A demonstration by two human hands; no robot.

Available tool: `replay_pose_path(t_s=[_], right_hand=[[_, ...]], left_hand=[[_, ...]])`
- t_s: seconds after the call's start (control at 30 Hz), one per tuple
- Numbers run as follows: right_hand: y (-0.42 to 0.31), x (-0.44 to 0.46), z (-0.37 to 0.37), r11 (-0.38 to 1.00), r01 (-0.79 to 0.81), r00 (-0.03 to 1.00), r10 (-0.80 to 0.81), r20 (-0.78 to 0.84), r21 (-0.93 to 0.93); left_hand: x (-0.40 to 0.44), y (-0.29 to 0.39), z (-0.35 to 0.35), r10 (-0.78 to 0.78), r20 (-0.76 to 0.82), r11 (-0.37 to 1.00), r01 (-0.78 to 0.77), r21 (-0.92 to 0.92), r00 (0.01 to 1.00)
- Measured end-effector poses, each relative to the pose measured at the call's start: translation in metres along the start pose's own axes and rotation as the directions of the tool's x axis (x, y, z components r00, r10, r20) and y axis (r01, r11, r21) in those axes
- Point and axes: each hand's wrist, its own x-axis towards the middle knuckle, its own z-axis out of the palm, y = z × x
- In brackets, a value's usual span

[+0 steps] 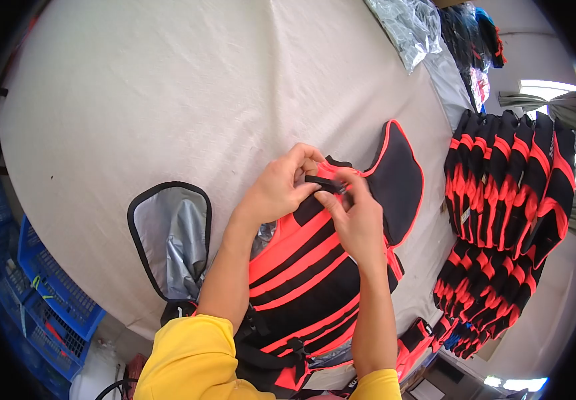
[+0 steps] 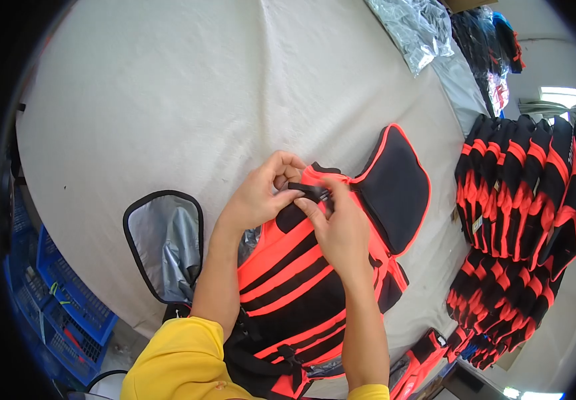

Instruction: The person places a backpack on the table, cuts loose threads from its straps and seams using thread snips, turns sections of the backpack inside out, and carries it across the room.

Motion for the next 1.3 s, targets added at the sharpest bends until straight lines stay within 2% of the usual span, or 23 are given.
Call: replay_pose_path(t_s=[0.07,0.1,0.13,0.17,0.3,0.37,0.4,0.43,0.47,0.5,0.57,0.6,0.67,0.83,0.87,0.93,1.0,1.1,1.13,1.17,1.23,1.27,1.3], right_hand=[[0.019,0.006,0.004,1.000,-0.020,0.998,0.019,0.053,0.013],[0.030,0.008,0.008,0.993,0.077,0.997,-0.077,-0.004,0.093],[0.036,0.009,0.010,0.969,0.180,0.983,-0.171,-0.066,0.167],[0.027,0.006,0.002,0.982,0.130,0.991,-0.131,-0.003,0.135],[0.020,0.004,0.003,0.978,-0.048,0.992,0.024,0.121,0.202],[0.032,0.003,0.000,0.960,-0.050,0.991,0.013,0.134,0.276],[0.040,0.003,-0.002,0.936,-0.051,0.988,-0.003,0.151,0.348],[0.050,-0.003,-0.003,0.887,-0.070,0.990,0.004,0.144,0.457],[0.059,-0.014,-0.004,0.891,-0.077,0.989,0.011,0.148,0.447],[0.069,-0.026,-0.006,0.750,-0.165,0.982,0.061,0.181,0.640],[0.081,-0.045,-0.007,0.392,-0.286,0.958,0.085,0.275,0.874],[0.086,-0.050,-0.001,0.401,-0.291,0.957,0.100,0.274,0.869],[0.097,-0.058,0.016,-0.119,-0.237,0.971,0.008,0.239,0.964],[0.110,-0.063,0.030,-0.246,-0.205,0.978,-0.005,0.210,0.947],[0.105,-0.062,0.027,-0.222,-0.209,0.978,-0.028,0.208,0.952],[0.108,-0.073,0.012,-0.428,-0.188,0.976,0.023,0.218,0.884],[0.137,-0.107,-0.013,-0.407,-0.044,0.971,0.196,0.134,0.913],[0.219,-0.194,-0.040,-0.331,0.056,0.951,0.306,0.051,0.942],[0.251,-0.241,-0.050,-0.301,0.088,0.886,0.459,0.064,0.950],[0.271,-0.287,-0.058,-0.227,0.142,0.723,0.688,0.056,0.964],[0.312,-0.391,-0.071,-0.112,0.192,0.466,0.885,0.010,0.975],[0.335,-0.456,-0.073,-0.032,0.204,0.506,0.859,-0.077,0.978],[0.329,-0.499,-0.076,0.045,0.284,0.190,0.976,-0.102,0.958]], left_hand=[[-0.001,0.008,0.004,0.039,0.011,0.967,-0.041,0.253,0.999],[0.000,0.003,0.006,0.041,0.017,0.968,-0.044,0.248,0.999],[0.002,-0.006,0.007,0.109,0.002,0.974,-0.107,0.201,0.994],[0.003,-0.007,0.007,0.175,-0.018,0.973,-0.170,0.155,0.984],[0.001,-0.010,0.008,0.123,0.068,0.992,-0.123,0.000,0.990],[0.002,-0.012,0.003,0.148,0.055,0.956,-0.129,-0.263,0.987],[0.001,-0.009,-0.002,0.150,0.058,0.955,-0.129,-0.268,0.987],[-0.002,-0.005,-0.008,0.089,0.077,0.994,-0.083,-0.072,0.993],[-0.005,-0.004,-0.012,0.024,0.083,0.992,-0.034,0.124,0.996],[-0.006,-0.009,-0.013,0.025,0.079,0.993,-0.034,0.110,0.997],[-0.005,-0.020,-0.011,-0.061,0.194,0.926,-0.017,0.377,0.979],[-0.006,-0.021,-0.009,-0.062,0.202,0.932,-0.016,0.362,0.978],[-0.005,-0.019,-0.006,-0.113,0.289,0.914,-0.015,0.406,0.951],[-0.005,-0.019,-0.008,-0.084,0.338,0.898,-0.076,0.434,0.937],[-0.003,-0.021,-0.009,-0.100,0.350,0.903,-0.062,0.424,0.931],[-0.002,-0.017,-0.016,-0.122,0.381,0.927,-0.033,0.374,0.917],[-0.002,-0.018,-0.023,-0.156,0.271,0.978,0.111,0.174,0.950],[-0.001,-0.014,-0.020,-0.163,0.298,0.976,0.110,0.187,0.940],[-0.001,-0.016,-0.020,-0.150,0.298,0.975,0.092,0.200,0.943],[0.000,-0.016,-0.020,-0.155,0.299,0.972,0.091,0.217,0.941],[-0.001,-0.011,-0.019,-0.154,0.295,0.966,0.081,0.245,0.943],[-0.001,-0.007,-0.013,-0.158,0.302,0.962,0.078,0.261,0.940],[-0.001,-0.003,-0.002,-0.122,0.171,0.907,0.040,0.419,0.978]])
